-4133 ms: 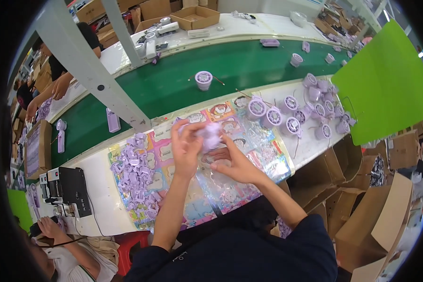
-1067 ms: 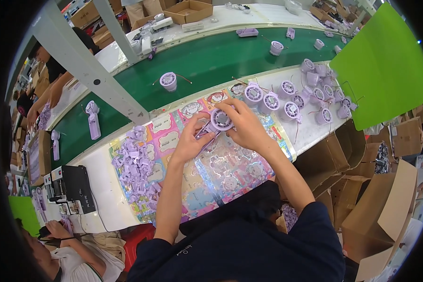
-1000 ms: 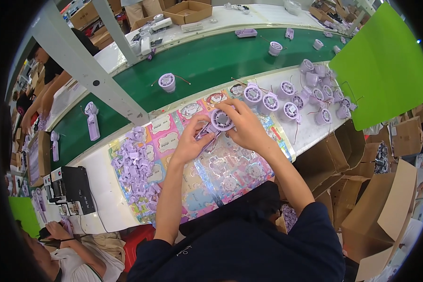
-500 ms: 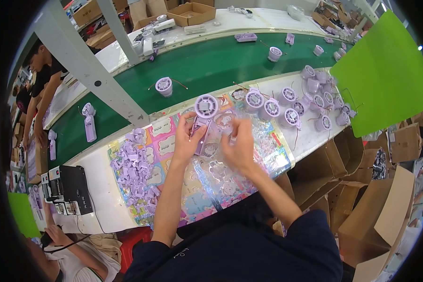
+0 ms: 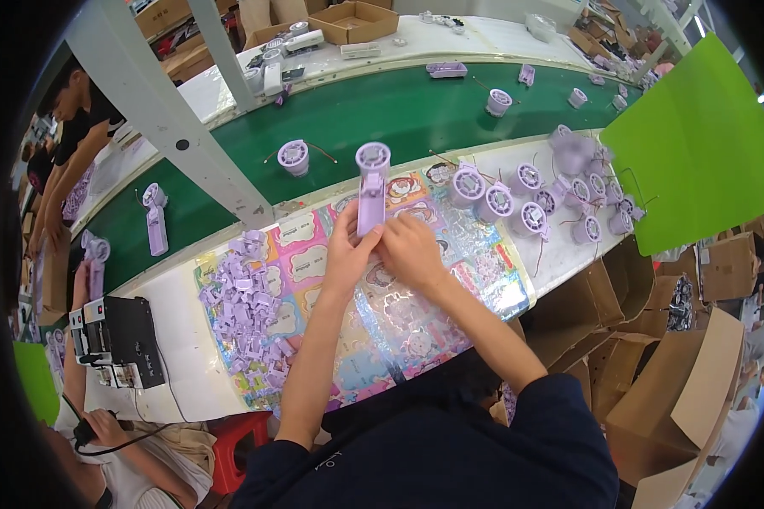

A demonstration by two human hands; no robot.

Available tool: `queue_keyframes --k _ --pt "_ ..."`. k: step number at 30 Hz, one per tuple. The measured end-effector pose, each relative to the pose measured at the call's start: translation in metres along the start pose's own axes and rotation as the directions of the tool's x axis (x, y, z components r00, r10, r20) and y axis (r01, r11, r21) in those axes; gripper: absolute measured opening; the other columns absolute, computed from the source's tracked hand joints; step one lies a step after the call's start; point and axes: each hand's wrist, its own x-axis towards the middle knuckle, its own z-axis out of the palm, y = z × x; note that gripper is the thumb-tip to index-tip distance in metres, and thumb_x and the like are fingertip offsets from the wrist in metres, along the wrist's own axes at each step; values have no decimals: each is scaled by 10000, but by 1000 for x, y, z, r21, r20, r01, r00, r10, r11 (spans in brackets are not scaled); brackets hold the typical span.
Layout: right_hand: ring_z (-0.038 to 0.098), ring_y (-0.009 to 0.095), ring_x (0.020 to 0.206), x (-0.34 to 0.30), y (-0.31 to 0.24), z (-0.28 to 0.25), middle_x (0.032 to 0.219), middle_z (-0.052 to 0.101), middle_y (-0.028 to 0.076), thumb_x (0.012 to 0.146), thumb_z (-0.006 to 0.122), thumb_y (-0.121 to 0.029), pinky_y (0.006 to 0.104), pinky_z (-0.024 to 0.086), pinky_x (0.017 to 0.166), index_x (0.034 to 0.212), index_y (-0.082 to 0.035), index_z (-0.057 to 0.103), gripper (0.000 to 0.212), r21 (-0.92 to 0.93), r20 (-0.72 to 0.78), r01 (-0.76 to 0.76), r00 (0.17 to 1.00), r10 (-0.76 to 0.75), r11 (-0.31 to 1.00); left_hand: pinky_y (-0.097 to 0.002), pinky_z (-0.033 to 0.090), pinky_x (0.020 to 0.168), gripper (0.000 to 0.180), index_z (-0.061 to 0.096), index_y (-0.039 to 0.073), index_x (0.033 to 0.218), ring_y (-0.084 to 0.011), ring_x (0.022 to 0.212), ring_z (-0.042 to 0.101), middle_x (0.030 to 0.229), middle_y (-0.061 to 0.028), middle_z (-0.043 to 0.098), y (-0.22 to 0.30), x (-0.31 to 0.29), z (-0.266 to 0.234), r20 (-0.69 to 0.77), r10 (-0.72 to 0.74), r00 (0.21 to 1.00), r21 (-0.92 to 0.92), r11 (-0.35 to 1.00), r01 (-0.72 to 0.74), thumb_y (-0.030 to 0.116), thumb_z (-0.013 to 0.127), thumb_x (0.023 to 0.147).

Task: The person assembles small handheld fans by snapping together fan housing, fan blades, motor assembly, and plastic components by hand.

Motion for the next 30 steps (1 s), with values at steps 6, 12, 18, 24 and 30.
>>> queue_keyframes --k 6,12,18,24,30 --pt "625 337 848 85 70 37 866 672 129 835 670 -107 458 521 748 902 -53 649 89 -130 -29 -30 999 26 991 -338 544 858 529 512 19 1330 -261 1160 581 1318 -159 557 -4 2 2 -69 153 986 321 939 -124 75 740 855" --pt "616 379 1070 173 35 74 1146 647 200 795 678 -111 473 523 916 1190 -49 601 407 208 -138 -207 961 238 956 -328 554 793 509 539 22 1305 -216 1047 616 1162 -126 633 -3 1 -5 -110 76 991 295 955 -40 59 738 838" --pt "555 352 1203 189 -12 118 1281 572 168 715 786 -171 469 476 992 1296 -87 559 630 33 145 163 975 -166 986 -268 551 729 475 504 10 1318 -164 968 618 1068 -87 634 -2 7 -3 -125 112 986 179 980 -89 -33 672 876" --pt "595 362 1076 190 10 81 1062 611 178 631 886 -333 446 524 902 1130 -69 703 593 69 190 121 973 -132 990 -410 510 909 641 411 2 1375 -290 1149 561 1280 -178 525 11 4 -8 -357 210 910 240 962 -128 -20 708 808" --pt "655 332 1028 140 -4 -23 1088 648 152 781 805 -420 419 534 867 1184 -64 692 550 -29 533 -98 840 98 995 -480 377 1083 992 297 17 1500 -425 1309 414 1393 -246 420 18 6 -1 -244 516 821 609 740 -284 57 844 673"
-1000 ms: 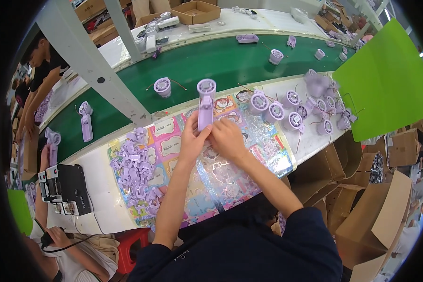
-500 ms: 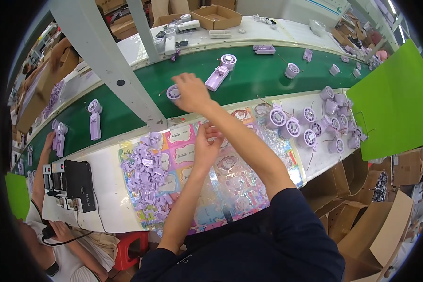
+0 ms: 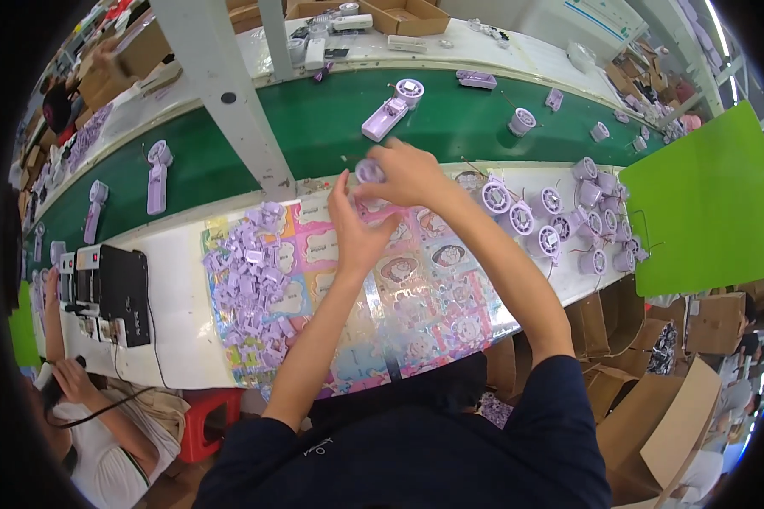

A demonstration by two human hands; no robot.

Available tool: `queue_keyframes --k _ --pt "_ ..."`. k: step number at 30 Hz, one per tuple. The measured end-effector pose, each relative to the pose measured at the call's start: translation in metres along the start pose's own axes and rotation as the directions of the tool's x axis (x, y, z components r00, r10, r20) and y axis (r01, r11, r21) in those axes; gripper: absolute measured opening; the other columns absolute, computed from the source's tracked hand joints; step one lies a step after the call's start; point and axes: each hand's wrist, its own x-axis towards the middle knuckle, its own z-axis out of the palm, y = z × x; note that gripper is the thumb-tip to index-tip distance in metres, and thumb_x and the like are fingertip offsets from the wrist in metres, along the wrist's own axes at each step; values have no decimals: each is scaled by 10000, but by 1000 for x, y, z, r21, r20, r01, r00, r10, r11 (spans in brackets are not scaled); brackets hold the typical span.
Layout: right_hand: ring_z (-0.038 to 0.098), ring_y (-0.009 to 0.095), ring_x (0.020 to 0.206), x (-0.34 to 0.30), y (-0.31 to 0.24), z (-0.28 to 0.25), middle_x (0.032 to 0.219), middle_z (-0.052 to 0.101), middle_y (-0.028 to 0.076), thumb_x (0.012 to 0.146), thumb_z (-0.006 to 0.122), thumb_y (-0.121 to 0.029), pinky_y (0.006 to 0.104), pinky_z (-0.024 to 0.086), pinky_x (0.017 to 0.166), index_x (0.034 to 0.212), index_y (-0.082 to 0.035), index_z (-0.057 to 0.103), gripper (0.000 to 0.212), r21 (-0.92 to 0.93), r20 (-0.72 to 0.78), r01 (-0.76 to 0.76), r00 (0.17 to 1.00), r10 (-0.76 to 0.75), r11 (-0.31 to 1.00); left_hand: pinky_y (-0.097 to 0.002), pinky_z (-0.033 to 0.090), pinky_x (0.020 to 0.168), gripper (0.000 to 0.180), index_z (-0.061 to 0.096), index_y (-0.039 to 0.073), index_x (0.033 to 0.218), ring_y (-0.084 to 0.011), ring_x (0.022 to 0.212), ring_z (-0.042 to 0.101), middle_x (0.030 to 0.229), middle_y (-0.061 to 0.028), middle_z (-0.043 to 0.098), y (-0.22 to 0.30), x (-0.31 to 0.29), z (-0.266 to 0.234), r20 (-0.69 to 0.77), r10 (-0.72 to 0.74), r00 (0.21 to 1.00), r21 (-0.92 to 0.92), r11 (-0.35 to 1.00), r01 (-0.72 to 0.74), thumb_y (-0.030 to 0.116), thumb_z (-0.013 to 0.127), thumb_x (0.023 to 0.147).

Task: The person assembles small handheld fans by snapping together fan housing, fan blades, motor assembly, and plastic components by hand.

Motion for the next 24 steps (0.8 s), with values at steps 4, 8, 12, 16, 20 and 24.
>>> queue_keyframes --k 4,8,12,16,20,24 --pt "664 321 1013 -31 -21 0 957 682 137 839 730 -288 425 534 856 1091 -41 702 353 130 -181 82 982 -58 988 -448 415 1069 917 349 55 1494 -321 1346 446 1468 -166 427 -11 3 3 457 -79 886 164 986 4 191 858 743" --pt "654 361 1032 -25 -77 33 1058 674 163 848 673 -174 478 523 903 1119 -63 696 294 176 -56 390 921 -386 904 -450 375 1105 645 592 87 1332 -310 1347 455 1292 -132 627 -27 -22 10 239 104 966 -328 944 -21 197 819 739" --pt "666 381 1015 -9 -104 92 1101 650 176 846 616 -112 484 544 860 1203 -103 676 362 143 -2 417 907 -421 898 -454 435 1050 699 610 95 1295 -330 1186 574 1199 -128 679 -9 -11 0 434 89 896 77 988 -135 205 870 656" --pt "689 367 957 -6 -109 126 1097 627 194 835 621 -77 477 571 783 1216 -135 679 391 76 -73 387 921 -382 919 -458 480 980 652 623 99 1251 -359 1130 586 1171 -153 633 -10 -11 2 421 164 892 -8 984 -177 180 857 647" --pt "675 343 946 -17 -106 113 1063 615 162 808 661 -73 438 576 742 1083 -89 669 276 100 -244 399 898 -366 911 -431 489 962 606 622 67 1222 -350 1119 600 1138 -163 640 0 -11 -1 383 123 916 -25 992 -123 118 825 653" --pt "646 299 876 -41 -98 59 978 598 131 780 692 -57 382 567 742 960 -27 607 201 330 -478 417 847 -231 847 -445 472 999 618 596 66 1304 -344 1146 591 1227 -142 602 -19 -1 -14 492 354 795 -3 914 -405 159 780 722"
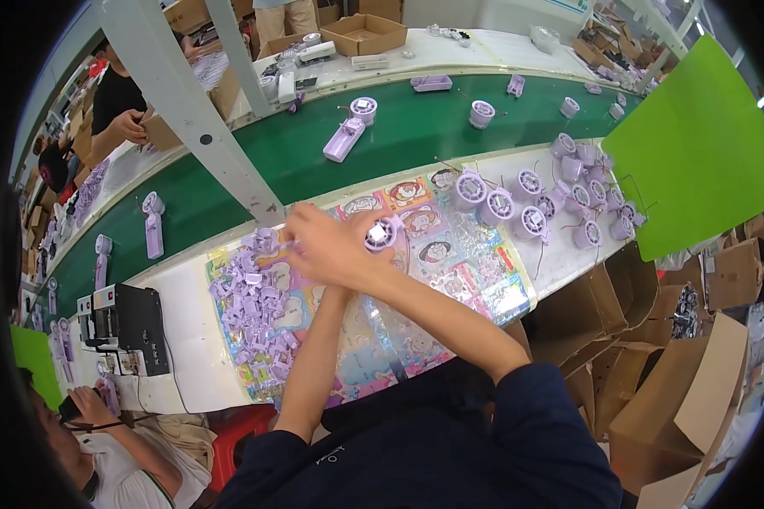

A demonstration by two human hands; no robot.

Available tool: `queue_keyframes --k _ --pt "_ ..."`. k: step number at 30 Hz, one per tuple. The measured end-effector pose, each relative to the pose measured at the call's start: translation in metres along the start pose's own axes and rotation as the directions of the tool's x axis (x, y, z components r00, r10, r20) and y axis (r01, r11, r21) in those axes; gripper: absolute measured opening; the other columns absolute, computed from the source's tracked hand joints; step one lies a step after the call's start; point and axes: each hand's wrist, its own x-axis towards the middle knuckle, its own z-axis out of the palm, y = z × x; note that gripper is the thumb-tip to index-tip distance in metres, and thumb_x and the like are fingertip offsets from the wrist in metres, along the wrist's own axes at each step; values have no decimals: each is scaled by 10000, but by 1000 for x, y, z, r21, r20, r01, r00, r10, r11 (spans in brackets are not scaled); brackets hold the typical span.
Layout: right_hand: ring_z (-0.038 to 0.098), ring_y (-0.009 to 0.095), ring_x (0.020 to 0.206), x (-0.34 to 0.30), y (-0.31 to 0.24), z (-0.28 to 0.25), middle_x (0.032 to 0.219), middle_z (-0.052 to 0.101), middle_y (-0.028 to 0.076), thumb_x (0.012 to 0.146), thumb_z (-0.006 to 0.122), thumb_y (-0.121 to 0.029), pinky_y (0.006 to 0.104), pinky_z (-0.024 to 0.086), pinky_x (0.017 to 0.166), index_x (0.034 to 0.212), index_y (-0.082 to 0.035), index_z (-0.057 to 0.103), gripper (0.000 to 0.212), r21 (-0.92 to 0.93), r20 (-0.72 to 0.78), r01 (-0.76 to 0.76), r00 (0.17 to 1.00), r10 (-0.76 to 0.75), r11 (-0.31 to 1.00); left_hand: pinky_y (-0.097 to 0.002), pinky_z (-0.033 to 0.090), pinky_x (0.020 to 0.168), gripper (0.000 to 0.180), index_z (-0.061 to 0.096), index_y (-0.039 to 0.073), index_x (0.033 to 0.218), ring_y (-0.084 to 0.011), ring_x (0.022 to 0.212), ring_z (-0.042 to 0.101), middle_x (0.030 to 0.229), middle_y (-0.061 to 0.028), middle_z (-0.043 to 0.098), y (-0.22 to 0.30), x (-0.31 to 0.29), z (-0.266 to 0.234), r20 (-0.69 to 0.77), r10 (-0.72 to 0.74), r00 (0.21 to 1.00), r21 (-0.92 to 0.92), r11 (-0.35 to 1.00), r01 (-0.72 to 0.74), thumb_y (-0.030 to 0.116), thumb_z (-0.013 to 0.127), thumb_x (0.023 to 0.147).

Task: The person assembles small handheld fans by snapping together fan housing, fan blades, motor assembly, and plastic components by hand.

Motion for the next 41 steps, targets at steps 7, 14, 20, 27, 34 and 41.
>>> queue_keyframes --k 7,14,20,27,34,41 --pt "663 138 934 -64 52 -86 1056 674 97 942 621 -15 276 548 799 1217 7 551 284 455 -218 -397 819 532 797 -463 470 980 675 529 34 1315 -409 1118 603 1192 -190 626 26 8 3 -10 -237 972 -165 959 232 102 749 680" --pt "641 123 656 -97 72 -91 762 692 71 996 586 -113 279 486 586 1168 24 591 220 431 -167 -576 706 688 695 -402 501 965 713 511 61 1341 -335 1118 631 1192 -154 635 26 7 5 11 -297 955 -194 936 294 72 769 677" --pt "699 391 754 -101 77 -79 852 711 222 1007 510 -186 486 534 697 1143 -6 638 259 -111 -256 -581 800 542 806 -389 510 932 579 585 44 1228 -310 1062 645 1120 -135 653 27 6 11 -38 -200 979 -131 972 194 61 764 678" --pt "681 451 855 -106 75 -76 888 712 239 990 532 -240 536 524 752 1109 -10 668 293 -228 -222 -613 789 573 756 -426 500 901 524 603 42 1155 -366 1037 626 1089 -154 639 30 8 7 -23 -239 971 -176 957 232 74 780 663" --pt "658 233 687 -114 100 -71 792 694 140 938 681 -273 356 503 636 1014 24 691 306 243 -38 -716 667 744 654 -375 500 890 575 528 39 1143 -289 1006 626 1095 -127 590 30 6 6 46 -231 972 -227 945 235 57 837 659" --pt "609 107 704 -118 91 -66 806 688 54 913 738 -222 276 479 635 1043 -1 695 259 526 -31 -503 795 606 686 -375 445 1060 481 423 83 1315 -249 1218 566 1308 -169 581 22 4 -1 241 -499 832 -788 399 468 51 674 906"
